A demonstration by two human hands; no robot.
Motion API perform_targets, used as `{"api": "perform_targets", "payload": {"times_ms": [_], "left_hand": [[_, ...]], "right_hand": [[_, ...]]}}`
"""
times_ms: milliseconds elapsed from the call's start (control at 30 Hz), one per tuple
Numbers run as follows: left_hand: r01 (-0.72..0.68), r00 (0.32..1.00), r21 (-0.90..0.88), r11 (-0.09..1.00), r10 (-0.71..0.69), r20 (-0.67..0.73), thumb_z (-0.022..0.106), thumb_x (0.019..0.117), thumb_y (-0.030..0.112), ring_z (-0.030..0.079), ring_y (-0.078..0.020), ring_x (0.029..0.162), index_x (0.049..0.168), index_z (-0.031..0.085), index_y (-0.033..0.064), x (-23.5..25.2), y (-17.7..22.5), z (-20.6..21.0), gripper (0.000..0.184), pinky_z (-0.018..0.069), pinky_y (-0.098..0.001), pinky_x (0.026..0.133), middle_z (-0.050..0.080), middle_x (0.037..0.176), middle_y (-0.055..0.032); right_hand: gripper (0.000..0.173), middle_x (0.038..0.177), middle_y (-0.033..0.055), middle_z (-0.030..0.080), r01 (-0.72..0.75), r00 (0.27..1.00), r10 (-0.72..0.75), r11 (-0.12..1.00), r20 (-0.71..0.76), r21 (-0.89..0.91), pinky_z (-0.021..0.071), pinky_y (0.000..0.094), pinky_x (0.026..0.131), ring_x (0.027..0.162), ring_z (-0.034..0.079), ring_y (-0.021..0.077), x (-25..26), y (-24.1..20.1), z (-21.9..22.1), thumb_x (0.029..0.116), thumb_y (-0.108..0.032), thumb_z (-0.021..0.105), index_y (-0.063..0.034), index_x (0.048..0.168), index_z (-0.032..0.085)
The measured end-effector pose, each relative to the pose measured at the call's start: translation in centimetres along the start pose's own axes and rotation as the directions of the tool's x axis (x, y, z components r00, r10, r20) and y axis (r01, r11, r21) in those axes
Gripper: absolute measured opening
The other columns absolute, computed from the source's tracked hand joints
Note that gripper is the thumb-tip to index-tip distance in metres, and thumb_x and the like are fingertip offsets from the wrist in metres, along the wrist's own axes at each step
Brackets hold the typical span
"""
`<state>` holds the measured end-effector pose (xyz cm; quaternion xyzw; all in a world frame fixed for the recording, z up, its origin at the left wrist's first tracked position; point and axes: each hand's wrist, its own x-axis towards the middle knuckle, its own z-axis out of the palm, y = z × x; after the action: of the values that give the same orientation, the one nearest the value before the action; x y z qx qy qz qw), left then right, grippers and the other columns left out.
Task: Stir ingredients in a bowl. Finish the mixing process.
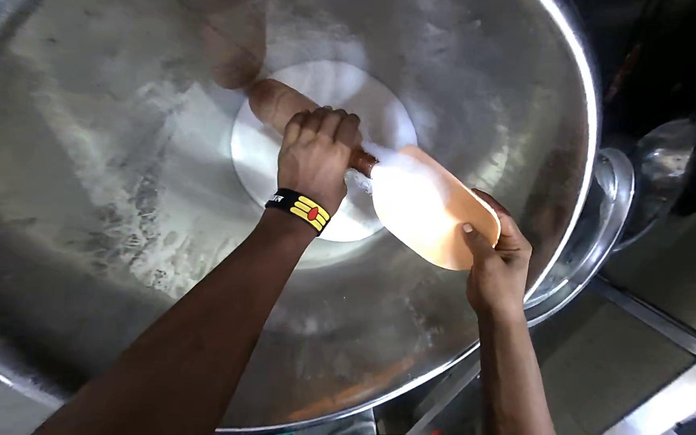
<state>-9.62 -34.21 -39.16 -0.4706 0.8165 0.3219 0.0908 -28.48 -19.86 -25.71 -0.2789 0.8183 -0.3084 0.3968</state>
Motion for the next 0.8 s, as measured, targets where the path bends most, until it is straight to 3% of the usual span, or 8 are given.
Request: {"api": "perform_targets", "payload": {"times_ms": [400,600,800], "left_hand": [[-0.01,1.0,0.042,0.999,0.009,0.004,0.078,0.0718,-0.004,0.049,-0.0339,0.14,0.146,0.052,0.0101,0.1,0.8,0.2,0.08,0.0319,-0.0536,0.118,0.056,0.147,-0.0138],[-0.004,1.0,0.052,0.999,0.004,0.008,0.078,0.0705,-0.005,0.052,-0.0338,0.137,0.144,0.054,0.0098,0.1,1.0,0.6,0.079,0.0345,-0.0539,0.115,0.058,0.144,-0.0136],[0.003,0.998,0.046,0.999,-0.006,0.055,0.081,0.0693,-0.003,0.051,-0.0331,0.138,0.144,0.054,0.01,0.1,0.9,0.4,0.081,0.0344,-0.0545,0.115,0.057,0.146,-0.0132]], "right_hand": [[0.047,0.13,0.0048,0.064,0.124,0.987,-0.146,0.955,-0.062,-0.269,0.0578,0.0289,0.089,0.113,0.064,0.014,-1.1,-2.5,-0.2,0.0954,0.001,0.055,-0.0142,0.138,0.066],[0.052,0.122,0.0034,0.059,0.217,0.963,-0.263,0.877,-0.051,-0.429,0.055,0.0196,0.079,0.103,0.061,0.008,-1.8,-3.9,0.5,0.0932,0.0,0.053,-0.0152,0.142,0.063],[0.05,0.122,0.0032,0.059,0.231,0.948,-0.312,0.815,-0.066,-0.532,0.0535,0.0199,0.082,0.106,0.06,0.0075,-1.8,-4.7,1.0,0.093,-0.003,0.053,-0.016,0.14,0.064]]}}
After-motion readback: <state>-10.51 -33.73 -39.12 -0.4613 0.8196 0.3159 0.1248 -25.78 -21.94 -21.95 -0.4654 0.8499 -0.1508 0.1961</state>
